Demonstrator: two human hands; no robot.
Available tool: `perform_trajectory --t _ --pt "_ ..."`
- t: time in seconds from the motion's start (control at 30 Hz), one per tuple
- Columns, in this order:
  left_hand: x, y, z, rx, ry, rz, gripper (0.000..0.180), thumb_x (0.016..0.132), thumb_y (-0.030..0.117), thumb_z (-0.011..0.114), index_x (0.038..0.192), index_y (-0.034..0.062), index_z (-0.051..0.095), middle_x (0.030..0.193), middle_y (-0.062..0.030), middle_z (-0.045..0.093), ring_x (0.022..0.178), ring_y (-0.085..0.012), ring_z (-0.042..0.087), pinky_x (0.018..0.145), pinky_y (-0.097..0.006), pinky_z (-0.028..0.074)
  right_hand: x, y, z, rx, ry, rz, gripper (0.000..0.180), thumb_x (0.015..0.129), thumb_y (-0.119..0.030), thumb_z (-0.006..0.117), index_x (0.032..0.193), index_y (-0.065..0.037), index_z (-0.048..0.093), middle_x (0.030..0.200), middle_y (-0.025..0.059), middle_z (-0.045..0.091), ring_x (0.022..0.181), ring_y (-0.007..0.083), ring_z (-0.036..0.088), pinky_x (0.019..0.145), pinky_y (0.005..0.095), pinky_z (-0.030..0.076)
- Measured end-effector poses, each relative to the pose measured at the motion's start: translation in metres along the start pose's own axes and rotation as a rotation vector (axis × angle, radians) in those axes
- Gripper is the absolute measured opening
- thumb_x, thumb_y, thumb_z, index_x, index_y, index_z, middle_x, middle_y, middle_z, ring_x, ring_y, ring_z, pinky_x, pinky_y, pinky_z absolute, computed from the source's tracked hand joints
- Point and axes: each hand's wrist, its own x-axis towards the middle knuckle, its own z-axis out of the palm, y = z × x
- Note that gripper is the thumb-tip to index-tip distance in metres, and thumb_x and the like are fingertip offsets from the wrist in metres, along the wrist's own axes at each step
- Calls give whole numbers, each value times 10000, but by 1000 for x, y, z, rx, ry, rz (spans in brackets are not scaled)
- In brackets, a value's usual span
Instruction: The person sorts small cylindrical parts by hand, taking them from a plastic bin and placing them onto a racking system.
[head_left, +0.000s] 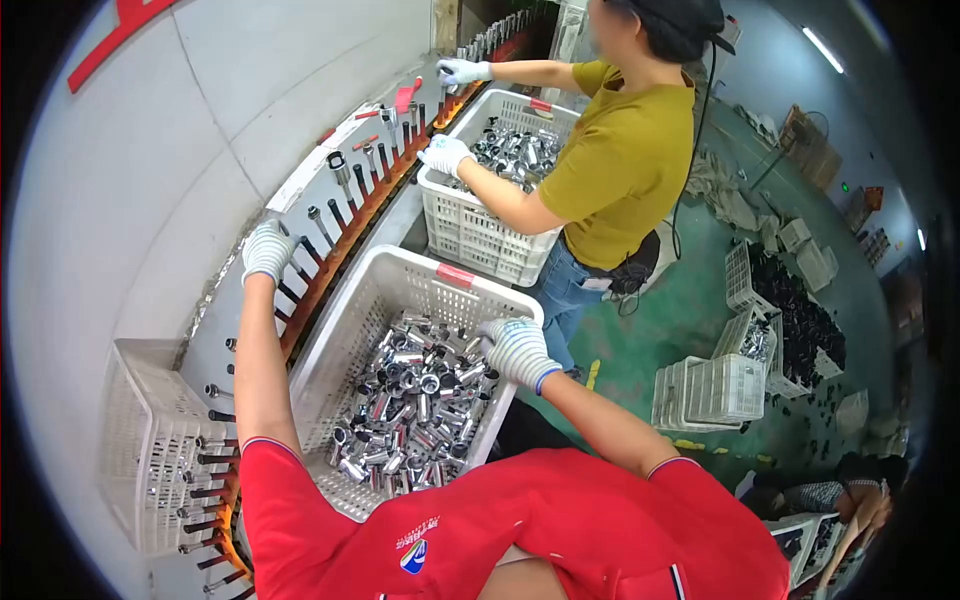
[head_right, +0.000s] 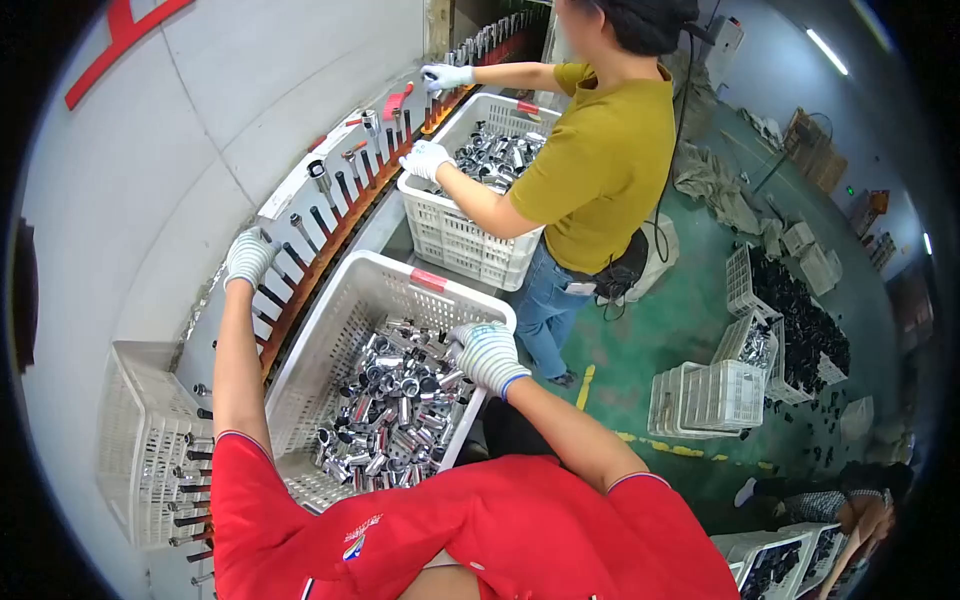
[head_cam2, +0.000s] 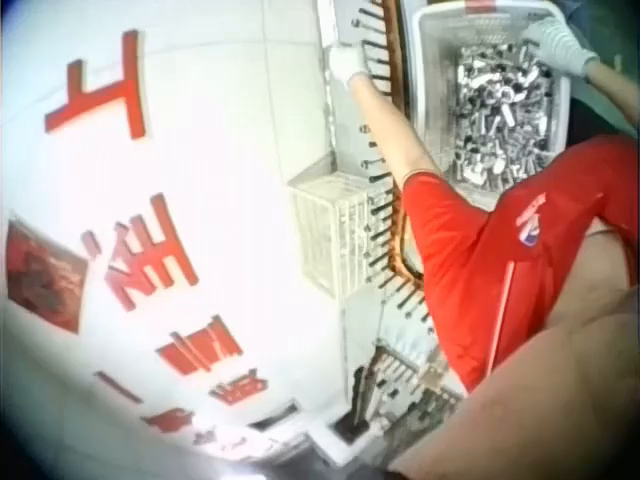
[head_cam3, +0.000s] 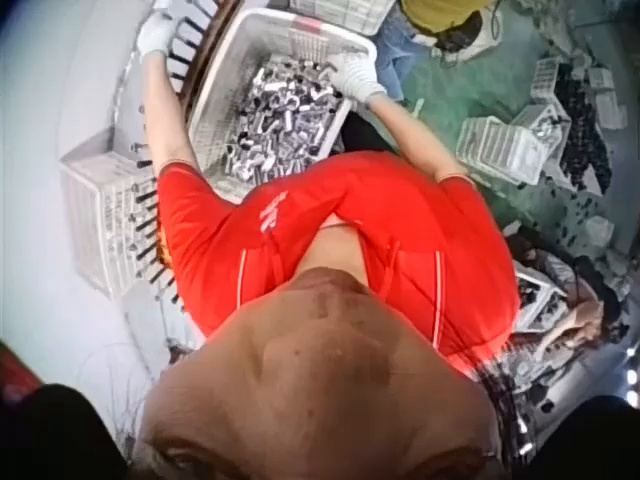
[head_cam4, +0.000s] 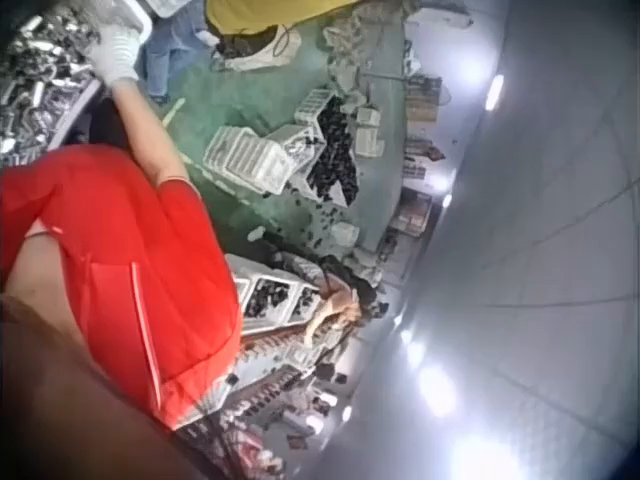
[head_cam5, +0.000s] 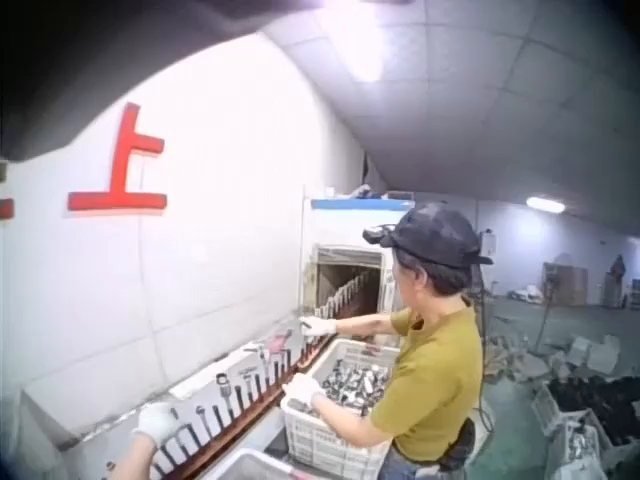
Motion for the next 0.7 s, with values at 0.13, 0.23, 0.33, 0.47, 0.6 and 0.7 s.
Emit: perform_trajectory --t 0.13,0.23,0.33,0.47,0.6,0.7 --pt "-86 -33 19 -66 453 208 223 954 330 740 965 109 764 959 -180 762 909 -411 749 825 -543 586 -4 -3 5 15 27 -43 293 978 -295 634 1128 -131 825 1032 180 812 997 377 774 953 512 579" --pt "-165 5 40 -302 150 176 285 946 376 761 998 101 813 1009 -190 788 971 -390 761 881 -497 599 -10 6 5 20 55 -75 312 969 -300 640 1123 -118 841 1011 182 819 975 360 786 936 522 582" --pt "-231 53 49 -557 -377 416 372 982 400 758 1135 67 823 1093 -203 806 1048 -370 771 987 -452 587 -3 13 6 3 78 -53 305 981 -304 635 1121 -129 842 1003 175 821 951 347 787 916 517 568" --pt "-204 31 50 -776 -198 351 339 1027 307 761 1216 29 808 1127 -159 818 1054 -269 763 998 -391 580 11 9 2 3 70 -55 318 986 -309 629 1135 -121 838 1009 163 824 983 338 786 956 508 555" --pt "-116 -17 49 -934 401 90 375 1001 176 791 1341 23 751 1223 -143 786 1106 -255 734 1040 -401 562 14 10 9 39 85 -69 316 991 -313 628 1129 -122 838 1047 157 825 996 333 784 961 503 553" --pt "-75 -30 49 -697 668 50 572 958 154 815 1491 37 645 1454 -190 672 1333 -339 643 1177 -456 486 13 13 3 16 16 -29 316 991 -313 631 1130 -116 835 1055 158 824 997 337 782 968 508 552"
